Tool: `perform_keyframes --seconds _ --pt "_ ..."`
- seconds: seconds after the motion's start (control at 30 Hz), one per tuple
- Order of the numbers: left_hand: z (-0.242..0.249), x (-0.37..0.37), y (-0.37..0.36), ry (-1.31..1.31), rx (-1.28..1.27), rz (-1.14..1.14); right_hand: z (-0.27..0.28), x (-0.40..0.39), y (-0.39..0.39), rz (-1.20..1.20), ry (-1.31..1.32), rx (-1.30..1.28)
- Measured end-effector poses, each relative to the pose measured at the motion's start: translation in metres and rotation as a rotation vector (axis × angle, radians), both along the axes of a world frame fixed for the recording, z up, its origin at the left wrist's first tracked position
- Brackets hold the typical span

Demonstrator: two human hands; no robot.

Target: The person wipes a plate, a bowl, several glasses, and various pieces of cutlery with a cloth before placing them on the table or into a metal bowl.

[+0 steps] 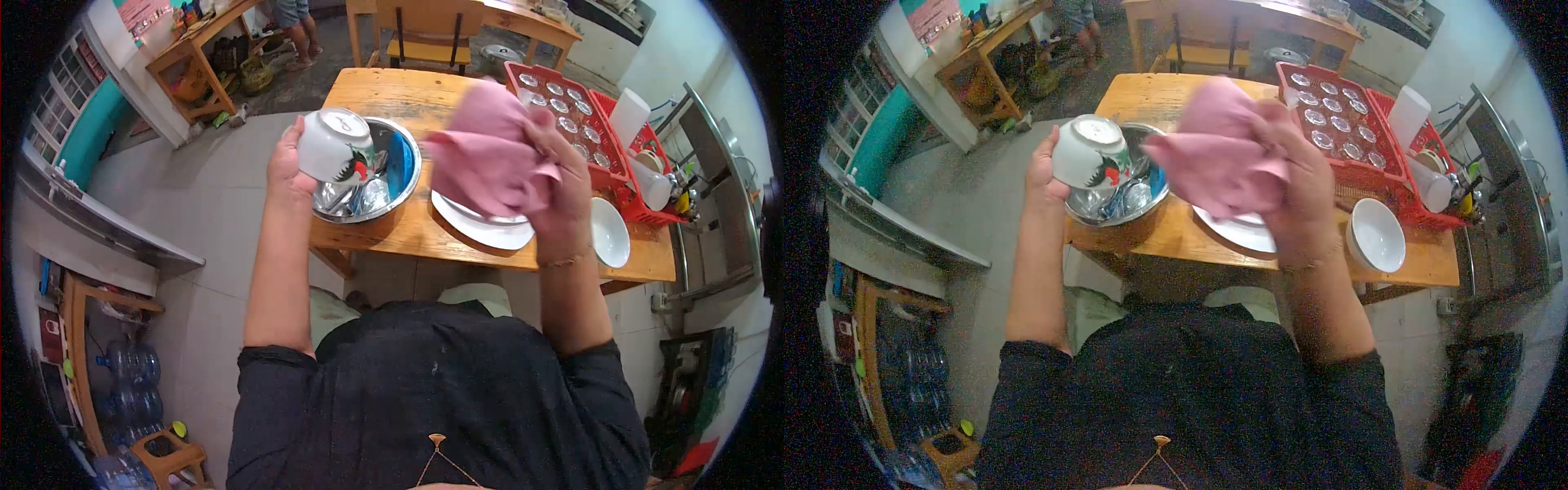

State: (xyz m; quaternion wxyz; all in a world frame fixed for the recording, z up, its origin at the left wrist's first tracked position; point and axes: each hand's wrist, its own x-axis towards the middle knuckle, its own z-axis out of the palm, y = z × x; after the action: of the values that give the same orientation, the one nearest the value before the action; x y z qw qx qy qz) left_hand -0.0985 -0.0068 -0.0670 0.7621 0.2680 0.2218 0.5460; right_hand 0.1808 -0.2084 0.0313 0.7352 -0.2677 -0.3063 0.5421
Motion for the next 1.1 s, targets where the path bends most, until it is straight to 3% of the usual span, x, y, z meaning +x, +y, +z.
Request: perform_keyframes --seconds 0.07,0.13,0.17,0.23,0.3,0.37,0.4,0.43,0.53,0.6,0.63,0.73,0.77,0.87,0.9,1.0,1.1 --pt "0.007 0.020 -0.014 -0.019 -0.001 -0.023 0.035 -0.051 0.002 -0.056 -0.183 -0.046" --pt "0.017 0.039 -0.034 -0.055 -0.048 -0.026 0.000 -0.101 0.041 -0.276 -0.589 0.300" --pt "0.032 0.045 -0.058 0.002 0.083 -0.031 -0.020 -0.124 0.056 -0.515 -0.976 0.408" --pt "0.022 0.047 -0.062 0.005 0.251 0.106 -0.038 -0.136 0.068 -0.758 -1.395 0.508" --pt "0.017 0.044 -0.055 0.088 0.308 0.199 -0.041 -0.132 0.086 -0.748 -1.461 0.525" --pt "0.035 0.046 -0.072 0.294 0.203 0.398 -0.049 -0.117 0.125 -0.461 -1.157 0.288" --pt "0.033 0.045 -0.074 0.253 0.242 0.380 -0.062 -0.111 0.150 -0.416 -0.880 0.178" --pt "0.031 0.046 -0.073 0.208 0.284 0.360 -0.043 -0.101 0.146 -0.151 -0.698 -0.198" --pt "0.028 0.044 -0.066 0.182 0.347 0.336 -0.034 -0.103 0.149 -0.368 -1.005 -0.109" --pt "0.029 0.037 -0.062 0.191 0.362 0.333 -0.031 -0.122 0.129 -0.477 -0.998 0.178" --pt "0.029 0.022 -0.059 0.381 0.339 0.229 -0.028 -0.129 0.121 -0.490 -1.036 0.303" --pt "0.002 0.009 -0.030 0.459 0.709 0.199 -0.016 -0.145 0.097 -0.439 -1.321 0.735" --pt "-0.001 0.006 -0.029 0.390 0.637 0.140 -0.016 -0.152 0.102 -0.528 -1.286 0.874" --pt "0.011 0.000 -0.048 0.175 0.421 -0.030 0.005 -0.139 0.120 -0.161 -1.403 0.679" --pt "0.014 0.004 -0.047 0.208 0.448 0.064 0.018 -0.133 0.122 -0.072 -1.390 0.487" --pt "0.019 0.007 -0.063 0.173 0.485 0.004 0.002 -0.107 0.179 0.086 -1.022 0.352" --pt "0.027 0.010 -0.067 0.113 0.338 0.058 -0.016 -0.075 0.198 -0.078 -1.132 0.119"
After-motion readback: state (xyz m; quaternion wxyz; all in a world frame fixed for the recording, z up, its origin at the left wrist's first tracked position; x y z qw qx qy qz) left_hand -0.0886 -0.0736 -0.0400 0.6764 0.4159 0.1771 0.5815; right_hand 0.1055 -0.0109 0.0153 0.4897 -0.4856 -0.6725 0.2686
